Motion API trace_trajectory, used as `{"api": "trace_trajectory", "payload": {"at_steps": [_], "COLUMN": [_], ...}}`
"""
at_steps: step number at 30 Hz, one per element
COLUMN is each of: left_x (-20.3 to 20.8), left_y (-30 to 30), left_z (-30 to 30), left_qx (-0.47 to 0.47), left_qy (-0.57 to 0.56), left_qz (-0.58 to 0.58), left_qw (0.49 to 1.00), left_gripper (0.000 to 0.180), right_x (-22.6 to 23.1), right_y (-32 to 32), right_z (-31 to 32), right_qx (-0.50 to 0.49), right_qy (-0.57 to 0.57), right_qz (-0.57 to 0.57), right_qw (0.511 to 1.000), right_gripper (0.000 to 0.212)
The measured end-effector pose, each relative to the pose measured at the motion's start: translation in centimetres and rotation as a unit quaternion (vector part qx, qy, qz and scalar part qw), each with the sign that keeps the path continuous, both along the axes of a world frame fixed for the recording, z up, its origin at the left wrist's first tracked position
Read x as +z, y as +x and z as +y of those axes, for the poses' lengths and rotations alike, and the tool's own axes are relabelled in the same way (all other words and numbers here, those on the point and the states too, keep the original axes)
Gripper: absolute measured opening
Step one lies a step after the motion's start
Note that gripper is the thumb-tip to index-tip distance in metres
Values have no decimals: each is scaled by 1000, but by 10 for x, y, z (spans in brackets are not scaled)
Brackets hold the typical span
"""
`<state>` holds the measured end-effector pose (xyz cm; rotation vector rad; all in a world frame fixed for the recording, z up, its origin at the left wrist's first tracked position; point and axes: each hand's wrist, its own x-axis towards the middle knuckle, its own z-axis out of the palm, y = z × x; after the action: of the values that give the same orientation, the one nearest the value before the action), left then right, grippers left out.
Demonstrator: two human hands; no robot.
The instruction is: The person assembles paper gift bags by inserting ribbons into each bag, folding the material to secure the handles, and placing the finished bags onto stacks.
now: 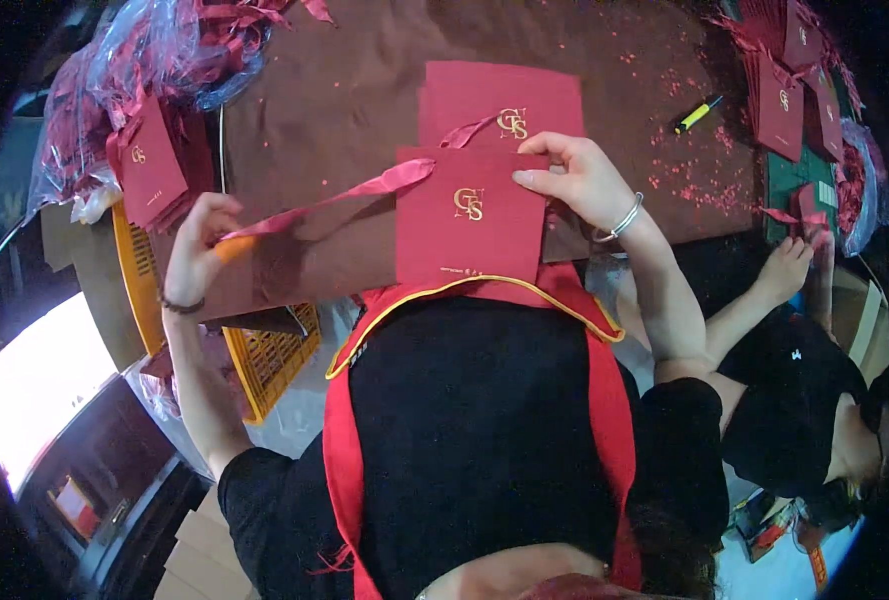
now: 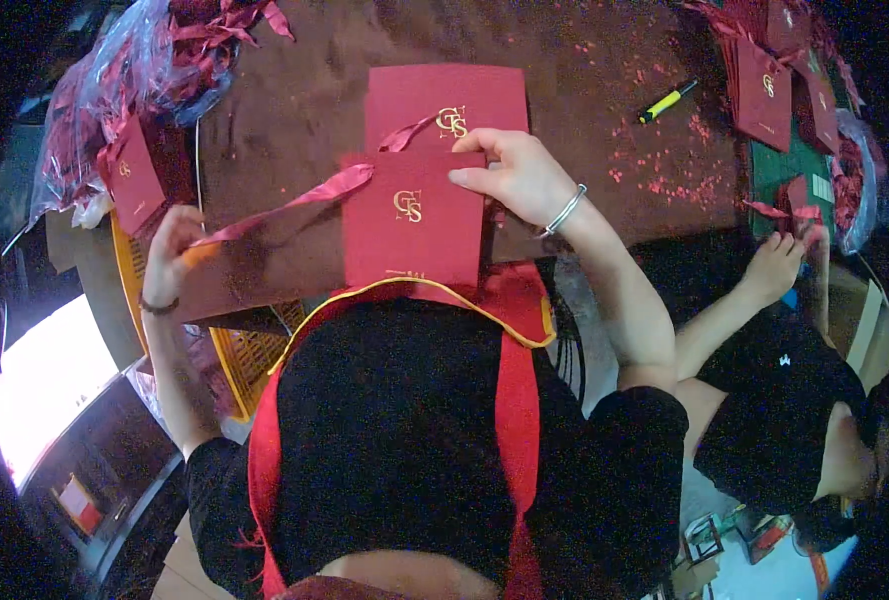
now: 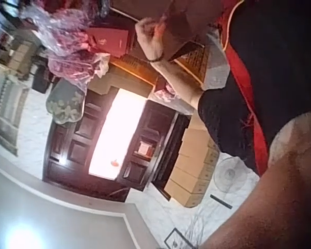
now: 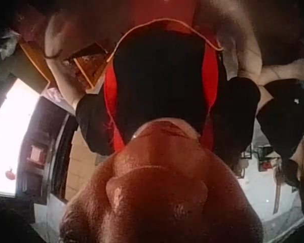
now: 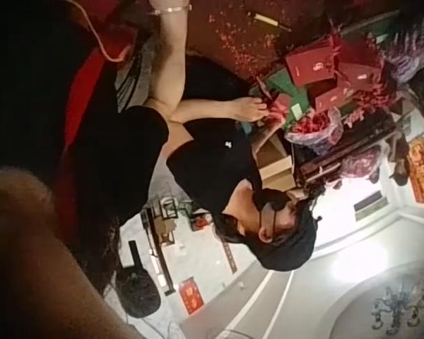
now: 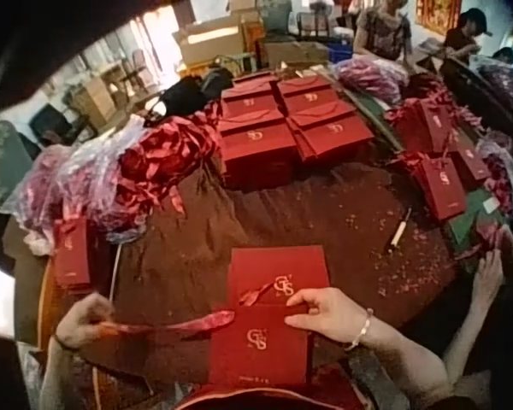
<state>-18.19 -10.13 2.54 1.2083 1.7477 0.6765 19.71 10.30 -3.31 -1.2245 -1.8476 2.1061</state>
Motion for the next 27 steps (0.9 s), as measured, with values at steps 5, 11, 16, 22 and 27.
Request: {"api": "trace_trajectory", "payload": {"at_steps": [5, 11, 16, 22, 27], "left_x": [3, 40, -4, -18, -33], "left_y": [9, 102, 165, 178, 183], "left_z": [6, 85, 130, 143, 119], "left_qx": [53, -160, -348, -192, -195], "left_qy": [169, 76, 198, 122, 310], "left_qz": [-237, 107, 240, -7, 135], "left_qw": [955, 978, 884, 974, 921], "left_gripper": [40, 13, 34, 50, 25], "right_x": [-4, 7, 1, -5, 0], "right_y": [-2, -8, -11, -12, -10], "right_z": [-3, -4, -9, -10, -6], "right_qx": [-4, 37, 6, 2, 30], "right_qy": [38, 165, 84, 51, 62], "right_qz": [16, -41, -41, -12, -40], "right_qw": [999, 985, 996, 999, 997], "right_gripper": [25, 25, 24, 20, 21]}}
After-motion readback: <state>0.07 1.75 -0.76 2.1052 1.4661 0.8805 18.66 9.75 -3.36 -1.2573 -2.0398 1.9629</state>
